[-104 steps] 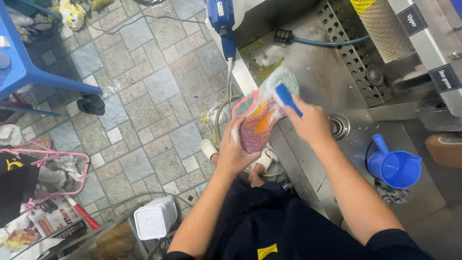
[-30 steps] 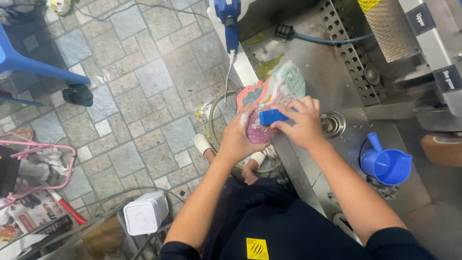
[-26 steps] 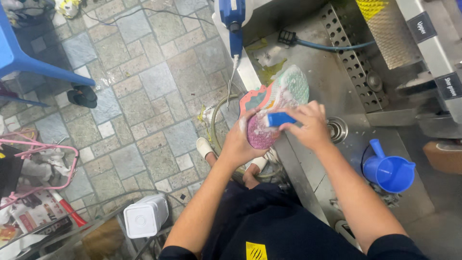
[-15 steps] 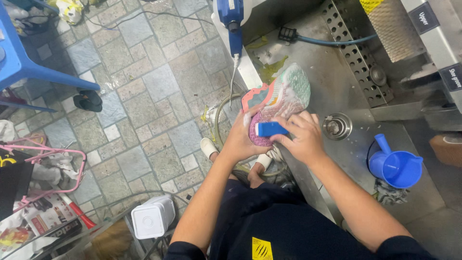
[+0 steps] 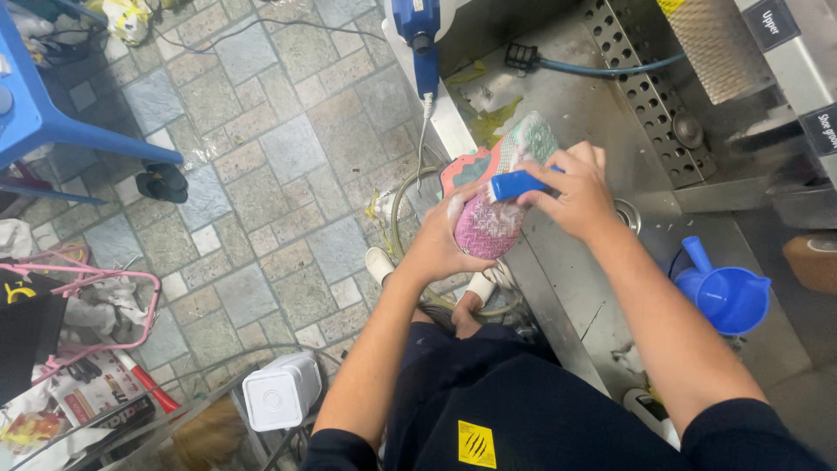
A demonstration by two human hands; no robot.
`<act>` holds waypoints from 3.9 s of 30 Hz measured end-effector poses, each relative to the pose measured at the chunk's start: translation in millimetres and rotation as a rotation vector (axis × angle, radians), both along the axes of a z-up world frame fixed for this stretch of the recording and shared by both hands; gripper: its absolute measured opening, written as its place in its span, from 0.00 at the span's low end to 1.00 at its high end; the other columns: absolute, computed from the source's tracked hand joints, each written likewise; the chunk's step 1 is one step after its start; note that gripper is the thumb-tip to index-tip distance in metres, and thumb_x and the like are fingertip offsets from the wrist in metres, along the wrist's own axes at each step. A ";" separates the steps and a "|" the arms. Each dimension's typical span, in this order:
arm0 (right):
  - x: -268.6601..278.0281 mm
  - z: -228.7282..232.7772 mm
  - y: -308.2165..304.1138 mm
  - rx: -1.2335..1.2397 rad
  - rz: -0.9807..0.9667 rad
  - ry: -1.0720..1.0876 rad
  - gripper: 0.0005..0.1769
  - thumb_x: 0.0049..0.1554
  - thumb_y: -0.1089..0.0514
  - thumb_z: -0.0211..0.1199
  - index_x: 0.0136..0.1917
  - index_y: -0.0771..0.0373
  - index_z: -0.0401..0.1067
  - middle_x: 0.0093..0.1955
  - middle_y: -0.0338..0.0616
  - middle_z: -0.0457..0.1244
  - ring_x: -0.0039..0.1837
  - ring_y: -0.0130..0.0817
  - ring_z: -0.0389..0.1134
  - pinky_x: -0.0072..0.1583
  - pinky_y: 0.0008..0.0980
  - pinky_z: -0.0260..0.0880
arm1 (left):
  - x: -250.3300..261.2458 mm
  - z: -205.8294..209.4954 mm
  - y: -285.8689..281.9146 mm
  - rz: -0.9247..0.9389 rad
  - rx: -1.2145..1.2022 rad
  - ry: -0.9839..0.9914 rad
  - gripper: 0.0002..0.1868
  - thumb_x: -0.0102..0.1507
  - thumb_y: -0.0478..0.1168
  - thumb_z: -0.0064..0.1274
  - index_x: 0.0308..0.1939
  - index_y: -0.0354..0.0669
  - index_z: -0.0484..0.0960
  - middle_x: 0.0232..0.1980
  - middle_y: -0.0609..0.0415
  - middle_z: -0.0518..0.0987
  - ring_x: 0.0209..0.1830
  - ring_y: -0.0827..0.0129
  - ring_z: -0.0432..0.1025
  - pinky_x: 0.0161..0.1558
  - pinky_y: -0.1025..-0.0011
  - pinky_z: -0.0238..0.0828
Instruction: The person scrubs a colorful sneaker with a blue brush and a white cloth at a stainless steel sink. They repeatedly apply soap, scrub the upper and sole, and rinse the shoe under running water.
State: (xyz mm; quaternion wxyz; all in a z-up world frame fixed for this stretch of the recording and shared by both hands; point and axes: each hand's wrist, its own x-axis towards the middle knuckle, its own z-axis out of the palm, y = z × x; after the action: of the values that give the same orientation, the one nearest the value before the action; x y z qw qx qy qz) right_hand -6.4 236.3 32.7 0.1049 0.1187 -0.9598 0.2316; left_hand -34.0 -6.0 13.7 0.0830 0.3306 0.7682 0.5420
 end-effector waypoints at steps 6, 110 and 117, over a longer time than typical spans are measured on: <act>-12.8 9.0 6.8 -0.069 0.237 0.065 0.28 0.44 0.36 0.72 0.57 0.46 0.81 0.47 0.36 0.65 0.58 0.44 0.60 0.66 0.45 0.54 | -6.3 -3.0 4.1 -0.042 0.017 -0.071 0.57 0.40 0.51 0.77 0.71 0.43 0.69 0.72 0.45 0.73 0.72 0.50 0.70 0.73 0.58 0.66; 93.8 46.6 -41.9 -0.255 -0.642 -0.346 0.31 0.56 0.39 0.65 0.68 0.52 0.73 0.41 0.56 0.70 0.44 0.55 0.73 0.47 0.45 0.71 | -52.8 -2.6 71.2 -0.323 -0.259 -0.164 0.52 0.36 0.53 0.70 0.65 0.45 0.76 0.48 0.40 0.84 0.53 0.49 0.77 0.56 0.60 0.72; 85.5 34.5 -37.4 -0.214 -0.653 -0.258 0.29 0.55 0.38 0.67 0.66 0.50 0.76 0.41 0.55 0.70 0.44 0.54 0.73 0.46 0.43 0.72 | -48.6 0.8 73.8 -0.327 -0.260 -0.163 0.50 0.36 0.53 0.71 0.63 0.46 0.77 0.50 0.43 0.84 0.53 0.52 0.79 0.56 0.62 0.73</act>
State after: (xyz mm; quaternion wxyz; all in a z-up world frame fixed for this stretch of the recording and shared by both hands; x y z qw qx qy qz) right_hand 79.1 199.0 67.2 0.0633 -0.2359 -0.9227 0.2982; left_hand -82.6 67.9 14.5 0.2734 0.3926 0.7583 0.4428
